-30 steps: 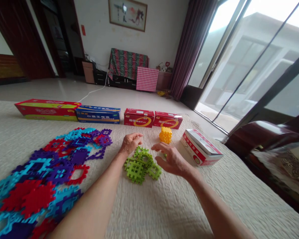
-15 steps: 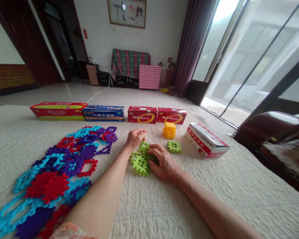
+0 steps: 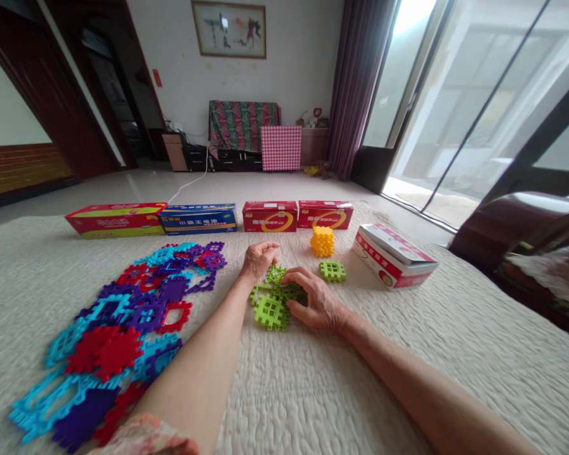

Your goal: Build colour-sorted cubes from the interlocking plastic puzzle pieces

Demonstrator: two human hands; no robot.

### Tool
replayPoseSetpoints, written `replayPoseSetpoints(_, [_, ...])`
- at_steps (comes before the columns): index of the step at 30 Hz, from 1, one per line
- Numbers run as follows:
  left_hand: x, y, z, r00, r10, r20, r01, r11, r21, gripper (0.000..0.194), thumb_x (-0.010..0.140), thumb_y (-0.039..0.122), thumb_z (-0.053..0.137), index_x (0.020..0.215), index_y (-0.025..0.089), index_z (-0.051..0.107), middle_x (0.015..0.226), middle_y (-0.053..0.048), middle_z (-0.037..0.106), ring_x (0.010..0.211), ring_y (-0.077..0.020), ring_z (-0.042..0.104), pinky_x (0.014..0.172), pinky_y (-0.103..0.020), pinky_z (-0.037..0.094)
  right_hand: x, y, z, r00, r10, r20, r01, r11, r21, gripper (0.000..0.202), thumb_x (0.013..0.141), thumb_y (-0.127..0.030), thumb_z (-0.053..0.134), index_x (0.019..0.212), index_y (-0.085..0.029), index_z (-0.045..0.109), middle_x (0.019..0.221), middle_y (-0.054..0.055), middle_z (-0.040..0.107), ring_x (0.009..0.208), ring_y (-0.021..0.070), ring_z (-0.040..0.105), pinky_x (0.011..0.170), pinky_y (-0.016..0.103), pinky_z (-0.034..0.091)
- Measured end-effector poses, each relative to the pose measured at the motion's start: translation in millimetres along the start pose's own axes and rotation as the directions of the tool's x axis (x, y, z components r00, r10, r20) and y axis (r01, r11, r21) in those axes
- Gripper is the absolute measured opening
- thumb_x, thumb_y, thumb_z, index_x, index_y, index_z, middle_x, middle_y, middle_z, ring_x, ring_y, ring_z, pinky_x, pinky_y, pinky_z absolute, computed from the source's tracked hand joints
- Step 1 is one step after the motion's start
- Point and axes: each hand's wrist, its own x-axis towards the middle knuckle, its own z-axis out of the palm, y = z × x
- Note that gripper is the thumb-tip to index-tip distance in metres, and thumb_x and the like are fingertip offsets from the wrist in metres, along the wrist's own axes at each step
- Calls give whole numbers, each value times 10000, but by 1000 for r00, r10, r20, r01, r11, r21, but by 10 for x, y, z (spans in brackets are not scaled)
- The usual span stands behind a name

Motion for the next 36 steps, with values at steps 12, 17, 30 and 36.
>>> replayPoseSetpoints(12, [-30, 146, -30, 993, -106, -49, 94, 976, -195, 331, 640, 296, 580, 899, 110, 671, 446, 51, 542, 368, -53, 394, 409, -177, 284, 23, -49, 153, 991, 106, -82, -97, 989, 111, 295, 737, -177, 593, 1031, -203, 573, 1016, 54, 593, 899, 175, 562, 810, 310, 460])
replayPoseSetpoints(17, [-47, 155, -10, 995, -101, -27, 94, 979, -178, 326, 636, 301, 588, 880, 102, 671, 439, 50, 539, 363, -51, 380, 410, -182, 277, 36, -18, 165, 964, 225, -141, -207, 969, 133, 202, 904, -314, 442, 837, -186, 584, 724, 2, 581, 655, 124, 520, 629, 242, 417])
replayPoseSetpoints(30, [-37, 107, -2, 997, -73, -24, 68, 987, -147, 297, 648, 298, 597, 874, 125, 679, 460, 48, 559, 403, -70, 450, 447, -193, 335, 16, -86, 154, 960, 210, -184, -226, 971, -73, 293, 876, -232, 426, 1153, -185, 506, 956, 71, 622, 852, 182, 585, 779, 319, 470])
replayPoseSetpoints(36, [-32, 82, -20, 997, -77, -17, 73, 982, -176, 291, 656, 300, 599, 874, 126, 680, 469, 44, 566, 415, -70, 458, 449, -189, 338, -26, -91, 98, 995, 78, -60, -82, 994, -67, 509, 738, -143, 494, 1239, -205, 433, 1290, 106, 470, 1163, 227, 484, 1003, 408, 397])
